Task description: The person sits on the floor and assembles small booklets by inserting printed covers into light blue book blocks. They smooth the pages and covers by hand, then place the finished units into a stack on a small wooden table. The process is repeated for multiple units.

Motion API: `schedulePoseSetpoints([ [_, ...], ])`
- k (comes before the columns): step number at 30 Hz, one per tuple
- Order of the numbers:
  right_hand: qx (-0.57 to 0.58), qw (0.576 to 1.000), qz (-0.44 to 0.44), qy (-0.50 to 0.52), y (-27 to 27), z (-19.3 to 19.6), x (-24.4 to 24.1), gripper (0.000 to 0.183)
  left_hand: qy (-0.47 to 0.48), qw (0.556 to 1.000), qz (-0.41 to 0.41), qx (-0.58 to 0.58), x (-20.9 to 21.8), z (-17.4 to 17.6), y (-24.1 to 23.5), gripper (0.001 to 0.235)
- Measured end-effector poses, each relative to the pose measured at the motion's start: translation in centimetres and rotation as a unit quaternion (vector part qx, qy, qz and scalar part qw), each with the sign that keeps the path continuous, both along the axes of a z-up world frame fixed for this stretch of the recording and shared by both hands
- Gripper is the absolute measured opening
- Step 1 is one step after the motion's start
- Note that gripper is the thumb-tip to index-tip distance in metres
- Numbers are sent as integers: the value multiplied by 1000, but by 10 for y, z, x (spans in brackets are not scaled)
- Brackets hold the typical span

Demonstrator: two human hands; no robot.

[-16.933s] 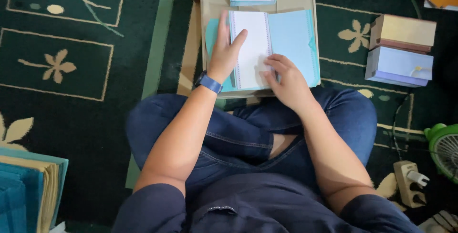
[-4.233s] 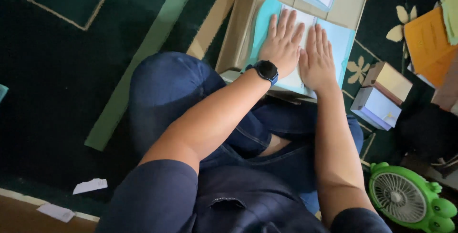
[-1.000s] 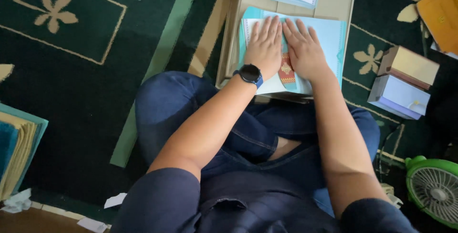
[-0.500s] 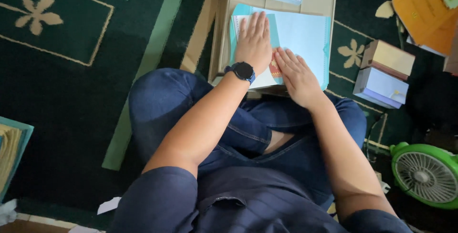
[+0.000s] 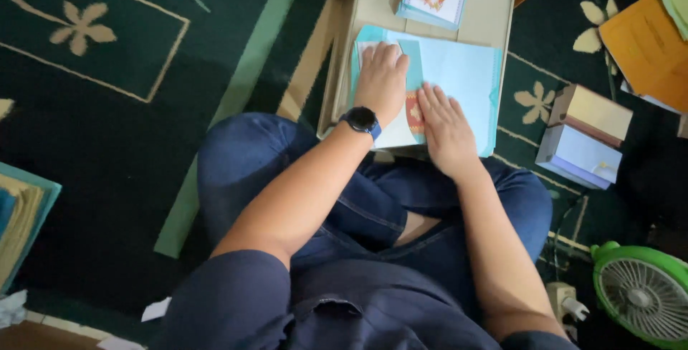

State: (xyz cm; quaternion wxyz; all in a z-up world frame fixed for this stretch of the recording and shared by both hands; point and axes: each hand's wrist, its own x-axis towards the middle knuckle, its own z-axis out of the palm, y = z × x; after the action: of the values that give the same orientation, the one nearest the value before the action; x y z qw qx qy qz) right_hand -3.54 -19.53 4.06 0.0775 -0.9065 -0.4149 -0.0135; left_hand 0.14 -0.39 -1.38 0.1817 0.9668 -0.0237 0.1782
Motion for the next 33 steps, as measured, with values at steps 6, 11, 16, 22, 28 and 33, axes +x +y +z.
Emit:
schedulePoseSetpoints([
  [6, 63, 995, 8, 74, -16, 3, 1, 59, -117, 991, -67, -6, 7, -27, -3, 16],
  [11, 377, 878, -165, 245, -27, -26, 38, 41, -146, 979, -141, -36, -2, 4, 1, 24],
  [16, 422, 839, -258, 227, -28, -39, 42, 37, -93, 970, -223, -24, -12, 25, 3, 34],
  [22, 374, 867, -234, 232, -23, -25, 34, 33, -71, 973, -217, -5, -10, 19, 1, 28],
  [28, 413, 856, -187, 249, -22, -15, 29, 32, -122, 971, -206, 3, -18, 39, 2, 29],
  [33, 326, 886, -113, 308, -20, -14, 15, 48, -263, 952, -157, -5, -27, 52, 1, 12],
])
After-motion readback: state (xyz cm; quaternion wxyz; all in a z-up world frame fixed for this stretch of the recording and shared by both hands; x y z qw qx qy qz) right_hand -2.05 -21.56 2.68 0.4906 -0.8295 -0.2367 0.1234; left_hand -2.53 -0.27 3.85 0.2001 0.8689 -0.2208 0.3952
